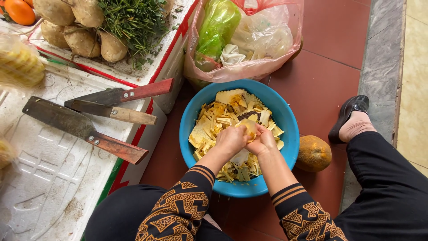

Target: Shredding jackfruit segments into a blue bowl by hand

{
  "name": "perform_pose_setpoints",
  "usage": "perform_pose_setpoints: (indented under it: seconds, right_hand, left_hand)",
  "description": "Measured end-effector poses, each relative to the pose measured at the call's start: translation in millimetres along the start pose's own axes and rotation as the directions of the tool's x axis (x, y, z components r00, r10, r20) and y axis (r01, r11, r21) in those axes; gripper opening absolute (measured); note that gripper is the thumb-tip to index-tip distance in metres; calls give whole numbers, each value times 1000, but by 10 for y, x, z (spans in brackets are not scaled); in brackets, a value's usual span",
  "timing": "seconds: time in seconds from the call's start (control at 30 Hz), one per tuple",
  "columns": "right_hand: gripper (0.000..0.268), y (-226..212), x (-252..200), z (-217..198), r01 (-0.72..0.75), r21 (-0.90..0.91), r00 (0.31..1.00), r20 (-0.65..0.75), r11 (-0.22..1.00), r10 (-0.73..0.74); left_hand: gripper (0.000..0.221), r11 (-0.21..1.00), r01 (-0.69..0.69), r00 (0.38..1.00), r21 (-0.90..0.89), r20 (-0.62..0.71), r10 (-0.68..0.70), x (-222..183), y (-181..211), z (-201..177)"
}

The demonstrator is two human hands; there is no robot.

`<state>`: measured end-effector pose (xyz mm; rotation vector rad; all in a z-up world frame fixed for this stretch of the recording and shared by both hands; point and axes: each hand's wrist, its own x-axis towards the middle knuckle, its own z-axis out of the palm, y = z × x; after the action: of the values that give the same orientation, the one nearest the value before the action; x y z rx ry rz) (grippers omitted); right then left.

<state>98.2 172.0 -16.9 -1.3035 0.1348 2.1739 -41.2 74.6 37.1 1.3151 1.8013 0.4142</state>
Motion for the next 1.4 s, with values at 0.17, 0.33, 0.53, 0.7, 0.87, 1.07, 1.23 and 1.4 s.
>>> perform_pose_setpoints:
  seconds: [0.17,0.33,0.53,0.7,0.87,1.07,1.23,1.4]
  right_hand:
    - [52,119,-25,60,-5,26,1000,17,1000,5]
    - [72,248,-285,211,121,-218,993,21,968,-119]
    - [113,69,-526,227,157,-901,934,2,405,-357]
    - [97,-341,-863,239,98,-983,949,46,155,-311]
    - [96,-542,-1116,406,15,-996,926,47,-87,-374]
    - [39,-818,-1428,602,-159,-547,909,244,-822,-338]
    - [12,-876,-1838,592,398,-871,871,457,-289,-179]
    - [78,-1043,-1243,412,780,-552,578,816,295,0]
  left_hand:
    - [31,991,99,992,-90,-65,-106,89,-81,22]
    - [23,686,-13,969,-727,-177,-169,292,-380,166]
    - [24,501,-108,940,-859,-252,-231,253,-407,11]
    - [24,668,3,942,-744,-222,-251,205,-393,-55]
    - [36,802,12,945,-597,-255,-204,-168,-167,-287]
    - [24,661,-221,905,-717,-403,-134,-541,222,-770]
    - [24,507,-309,918,-805,-391,-60,-638,319,-886]
    - [14,238,-511,847,-826,-437,302,30,251,-402]
